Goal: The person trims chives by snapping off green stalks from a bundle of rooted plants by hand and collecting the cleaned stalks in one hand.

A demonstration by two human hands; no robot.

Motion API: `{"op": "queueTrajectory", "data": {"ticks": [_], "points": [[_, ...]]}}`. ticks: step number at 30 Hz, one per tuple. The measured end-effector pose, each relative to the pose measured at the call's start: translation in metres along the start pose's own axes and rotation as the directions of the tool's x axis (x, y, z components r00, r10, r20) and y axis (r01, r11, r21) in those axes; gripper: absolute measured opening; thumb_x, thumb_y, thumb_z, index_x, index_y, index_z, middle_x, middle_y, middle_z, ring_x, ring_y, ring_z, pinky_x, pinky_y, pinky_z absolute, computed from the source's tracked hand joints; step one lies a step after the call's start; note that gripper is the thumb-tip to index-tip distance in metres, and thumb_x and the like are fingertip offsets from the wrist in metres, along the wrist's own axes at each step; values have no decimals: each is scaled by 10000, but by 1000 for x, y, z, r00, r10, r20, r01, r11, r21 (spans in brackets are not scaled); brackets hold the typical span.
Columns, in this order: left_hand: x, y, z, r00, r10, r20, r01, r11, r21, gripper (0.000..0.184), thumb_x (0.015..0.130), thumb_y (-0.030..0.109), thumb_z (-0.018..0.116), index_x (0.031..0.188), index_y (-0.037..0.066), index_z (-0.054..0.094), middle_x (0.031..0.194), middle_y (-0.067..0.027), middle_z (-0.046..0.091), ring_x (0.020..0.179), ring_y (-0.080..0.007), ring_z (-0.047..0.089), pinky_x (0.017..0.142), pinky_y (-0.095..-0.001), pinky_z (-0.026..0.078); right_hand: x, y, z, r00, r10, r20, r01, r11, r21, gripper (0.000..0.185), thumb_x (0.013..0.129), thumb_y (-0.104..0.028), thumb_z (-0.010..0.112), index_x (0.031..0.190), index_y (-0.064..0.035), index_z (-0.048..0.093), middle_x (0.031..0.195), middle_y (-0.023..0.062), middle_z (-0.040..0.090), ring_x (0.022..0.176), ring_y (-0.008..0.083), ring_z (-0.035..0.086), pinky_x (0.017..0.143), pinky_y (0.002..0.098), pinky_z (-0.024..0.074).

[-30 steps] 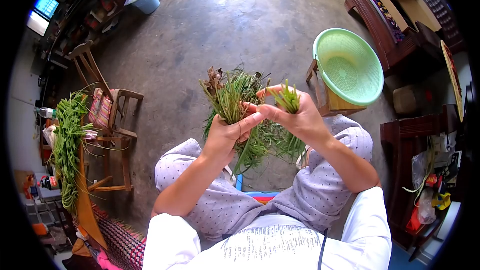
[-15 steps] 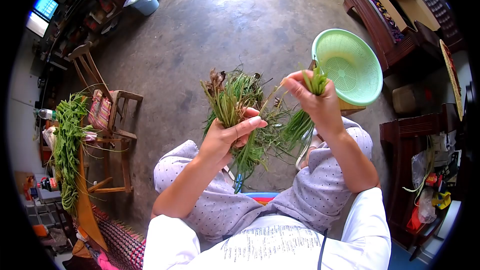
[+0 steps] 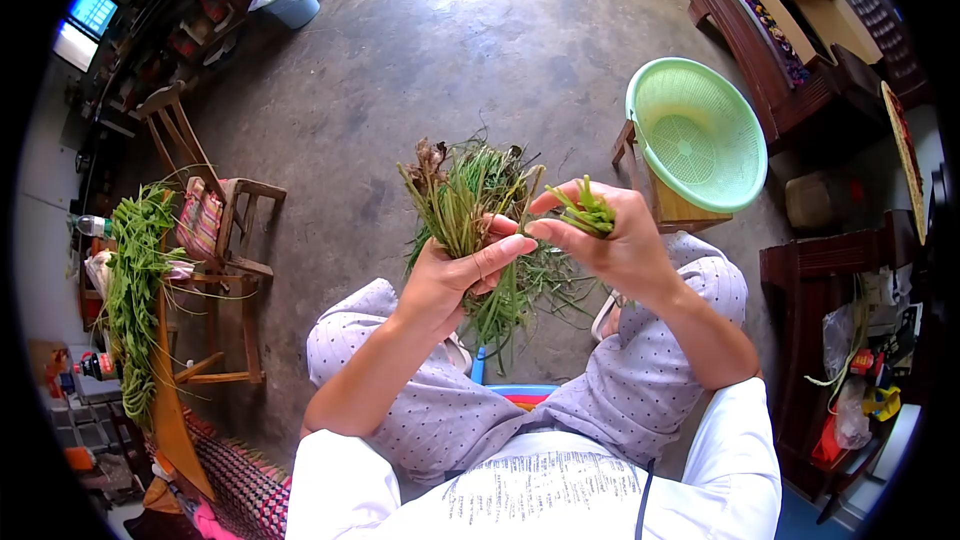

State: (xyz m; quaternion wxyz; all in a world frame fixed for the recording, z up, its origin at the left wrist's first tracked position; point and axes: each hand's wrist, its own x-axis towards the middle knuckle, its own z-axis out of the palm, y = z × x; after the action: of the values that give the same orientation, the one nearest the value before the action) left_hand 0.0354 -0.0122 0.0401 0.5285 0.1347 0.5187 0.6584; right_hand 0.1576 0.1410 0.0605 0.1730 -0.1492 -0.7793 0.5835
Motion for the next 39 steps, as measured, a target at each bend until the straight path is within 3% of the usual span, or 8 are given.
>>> {"op": "queueTrajectory", "data": {"ticks": [4,11,17,21,25,26,30,39], "points": [[2,-3,0,1000,14,6,-14,1000,13,155,827,104,652,966,63,596,843,-27,649,543,-4,434,442,-160,277,3,9,7,998,30,51,-40,978,203,153,821,-151,668,826,1,648,667,26,606,622,54,516,542,234,414],[1,-3,3,998,55,-22,-54,997,49,151,823,80,654,959,56,596,837,-62,656,528,-10,429,437,-160,278,2,6,0,997,-22,79,15,996,93,183,812,-165,686,868,1,631,640,-28,558,560,24,462,479,200,350],[0,1,1,999,-4,-33,5,1000,22,174,827,109,653,983,64,590,837,-82,655,528,-11,453,436,-158,294,9,11,-18,946,-59,-319,37,997,-75,234,838,-183,653,696,-12,580,536,-4,517,470,45,424,412,247,317],[0,1,2,999,-28,-43,29,1000,8,191,835,130,644,1005,69,582,844,-74,652,528,-12,463,440,-154,309,6,7,-24,940,-91,-329,26,980,-198,330,850,-234,647,619,-29,531,490,-26,449,445,44,355,398,256,244],[-1,5,4,997,-67,-37,66,997,-29,197,842,134,633,1017,71,571,847,-68,647,528,-15,463,446,-149,321,-1,5,0,980,-89,-178,98,994,40,177,857,-170,637,749,-36,598,637,-51,490,574,15,413,488,202,319],[-1,4,5,997,-63,-33,62,997,-41,196,842,134,632,1017,72,569,847,-68,647,528,-16,464,447,-148,321,-2,-3,-8,999,33,-24,-32,999,42,171,837,-161,662,892,-1,639,735,-27,559,665,28,477,579,199,387],[-1,2,6,998,-66,13,66,998,-16,210,835,130,641,1022,75,564,851,-73,647,527,-19,463,452,-152,327,3,8,5,994,94,60,-110,919,378,187,807,-170,697,861,0,639,760,-15,585,688,29,483,587,210,389],[-2,-1,6,999,32,12,-33,989,144,163,816,157,671,942,79,601,771,-75,649,551,-23,492,456,-164,326,1,16,8,986,165,34,-167,937,308,157,788,-143,709,803,6,658,721,14,623,671,61,538,601,221,427]]}}
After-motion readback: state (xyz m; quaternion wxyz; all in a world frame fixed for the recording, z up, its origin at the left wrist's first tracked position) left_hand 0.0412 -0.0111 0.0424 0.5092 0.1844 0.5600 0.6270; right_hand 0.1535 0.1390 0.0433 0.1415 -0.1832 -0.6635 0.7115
